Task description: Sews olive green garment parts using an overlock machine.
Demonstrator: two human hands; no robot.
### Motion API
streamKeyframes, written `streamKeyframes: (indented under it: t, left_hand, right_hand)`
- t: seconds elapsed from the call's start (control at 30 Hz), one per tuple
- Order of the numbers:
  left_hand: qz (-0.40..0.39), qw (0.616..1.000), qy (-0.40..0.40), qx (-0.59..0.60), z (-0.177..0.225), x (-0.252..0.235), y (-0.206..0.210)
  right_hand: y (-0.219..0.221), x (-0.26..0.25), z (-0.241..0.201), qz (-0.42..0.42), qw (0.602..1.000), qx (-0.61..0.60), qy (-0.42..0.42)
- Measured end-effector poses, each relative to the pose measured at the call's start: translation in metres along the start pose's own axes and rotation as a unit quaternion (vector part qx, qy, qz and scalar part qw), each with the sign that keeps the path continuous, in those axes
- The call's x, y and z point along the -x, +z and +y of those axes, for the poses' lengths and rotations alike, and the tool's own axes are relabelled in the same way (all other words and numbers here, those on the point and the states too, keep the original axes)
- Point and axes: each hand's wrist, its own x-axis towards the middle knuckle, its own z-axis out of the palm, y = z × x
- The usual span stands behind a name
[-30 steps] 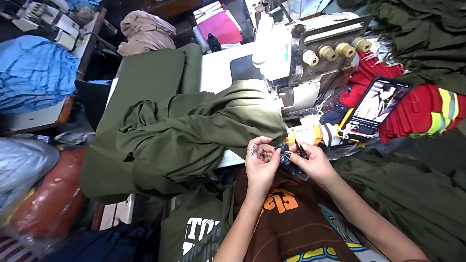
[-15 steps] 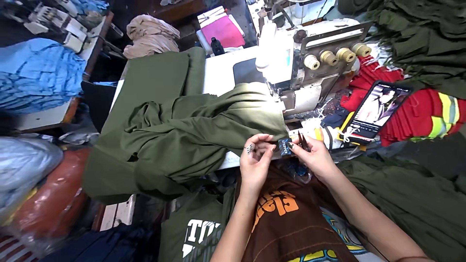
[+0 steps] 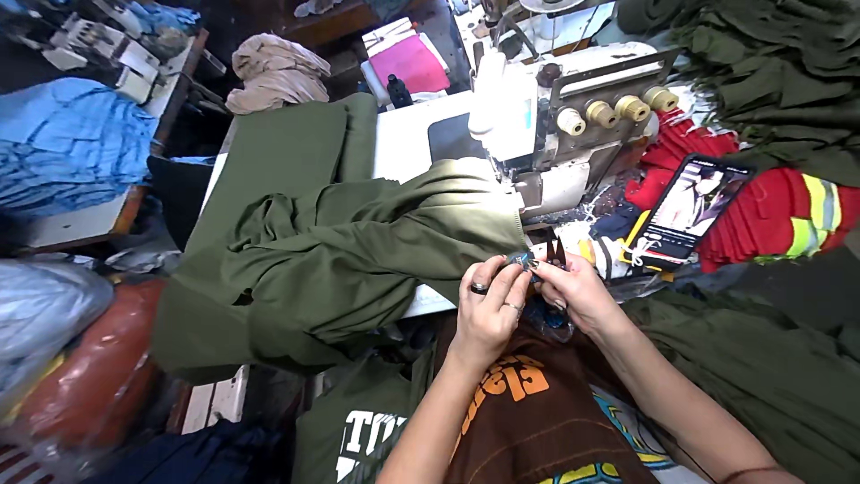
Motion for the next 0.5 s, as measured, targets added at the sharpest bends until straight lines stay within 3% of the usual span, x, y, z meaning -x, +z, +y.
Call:
streamKeyframes:
  t: [0.23,0.3,0.4,0.5]
  left_hand:
    - [-0.002,1.000,0.010,-0.010,-0.003,0.003,-0.002]
    - [0.002,1.000,0.009,-0.011,-0.007,0.001,-0.004]
    - [0.036,0.999,-0.019,-0.009,-0.018,-0.010,-0.013]
    - [0.093,0.994,-0.052,-0.011,-0.033,-0.027,-0.021]
  right_hand:
    - [0.000,-0.001,0.002,-0.018,1.000,0.014,0.012]
    - [-0.002,-0.007,0.003,-0.007,0.993,0.107,-0.041]
    - [-0.007,-0.025,0.005,0.060,0.946,0.267,-0.175]
    - [-0.010,-0.043,0.003,0.075,0.937,0.286,-0.189]
